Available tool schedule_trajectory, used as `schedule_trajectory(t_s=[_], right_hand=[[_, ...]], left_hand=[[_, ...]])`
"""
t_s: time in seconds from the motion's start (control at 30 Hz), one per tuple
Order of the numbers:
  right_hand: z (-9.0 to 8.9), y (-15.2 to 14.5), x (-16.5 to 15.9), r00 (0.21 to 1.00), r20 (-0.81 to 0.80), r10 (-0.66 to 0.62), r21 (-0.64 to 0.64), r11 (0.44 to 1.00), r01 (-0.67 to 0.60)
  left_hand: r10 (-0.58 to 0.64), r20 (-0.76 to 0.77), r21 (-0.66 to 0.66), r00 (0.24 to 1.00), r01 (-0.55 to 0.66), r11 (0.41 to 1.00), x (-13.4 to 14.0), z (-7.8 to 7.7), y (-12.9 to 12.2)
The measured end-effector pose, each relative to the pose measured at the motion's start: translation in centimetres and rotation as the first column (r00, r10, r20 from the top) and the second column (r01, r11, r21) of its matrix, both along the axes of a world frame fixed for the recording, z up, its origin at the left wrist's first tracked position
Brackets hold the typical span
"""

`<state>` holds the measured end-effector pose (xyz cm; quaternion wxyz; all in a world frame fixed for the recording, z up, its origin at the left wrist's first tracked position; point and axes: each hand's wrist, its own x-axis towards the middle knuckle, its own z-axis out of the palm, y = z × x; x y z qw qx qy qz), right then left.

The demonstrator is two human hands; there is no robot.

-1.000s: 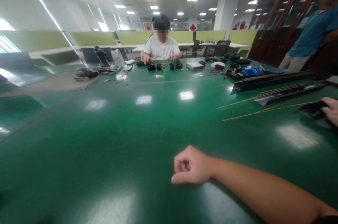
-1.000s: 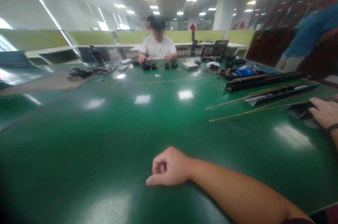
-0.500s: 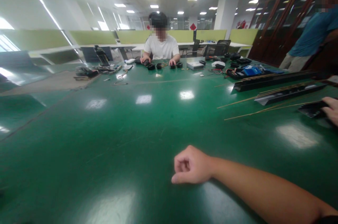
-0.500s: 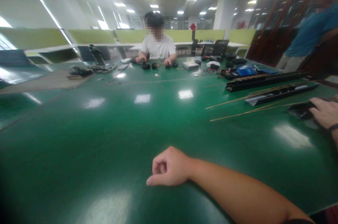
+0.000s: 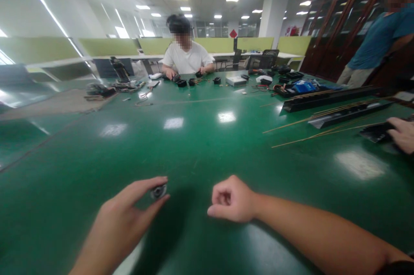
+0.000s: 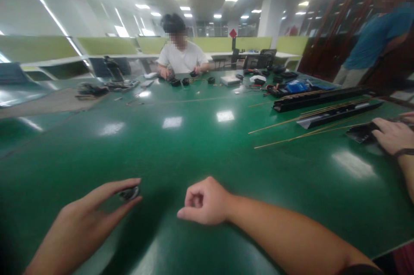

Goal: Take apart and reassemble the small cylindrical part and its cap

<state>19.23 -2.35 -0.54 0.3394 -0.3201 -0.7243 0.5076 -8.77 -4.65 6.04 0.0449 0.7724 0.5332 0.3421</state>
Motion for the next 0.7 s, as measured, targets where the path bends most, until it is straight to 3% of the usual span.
schedule_trajectory(t_s=[0.1,0.23,0.33,0.47,0.7], right_hand=[[0.2,0.2,0.0,0.993,-0.037,-0.11,-0.047,0.993,0.108],[0.6,0.4,-0.1,0.991,-0.052,-0.12,-0.095,0.989,0.115],[0.7,0.4,-0.4,0.988,-0.069,-0.14,-0.075,0.988,0.135],[0.4,0.4,-0.6,0.986,-0.072,-0.149,-0.103,0.985,0.141],[0.4,0.2,-0.4,0.984,-0.071,-0.161,-0.127,0.98,0.152]], left_hand=[[-0.156,0.039,-0.068,0.987,0.159,0.985,4.8,-1.3,2.7],[-0.187,0.279,-0.202,0.942,0.248,0.948,8.5,-4.0,4.1],[-0.181,0.385,-0.296,0.905,0.307,0.905,8.8,-5.1,3.7],[-0.21,0.444,-0.342,0.871,0.381,0.859,8.0,-5.0,3.1],[-0.259,0.339,-0.222,0.905,0.344,0.912,8.0,-5.1,2.8]])
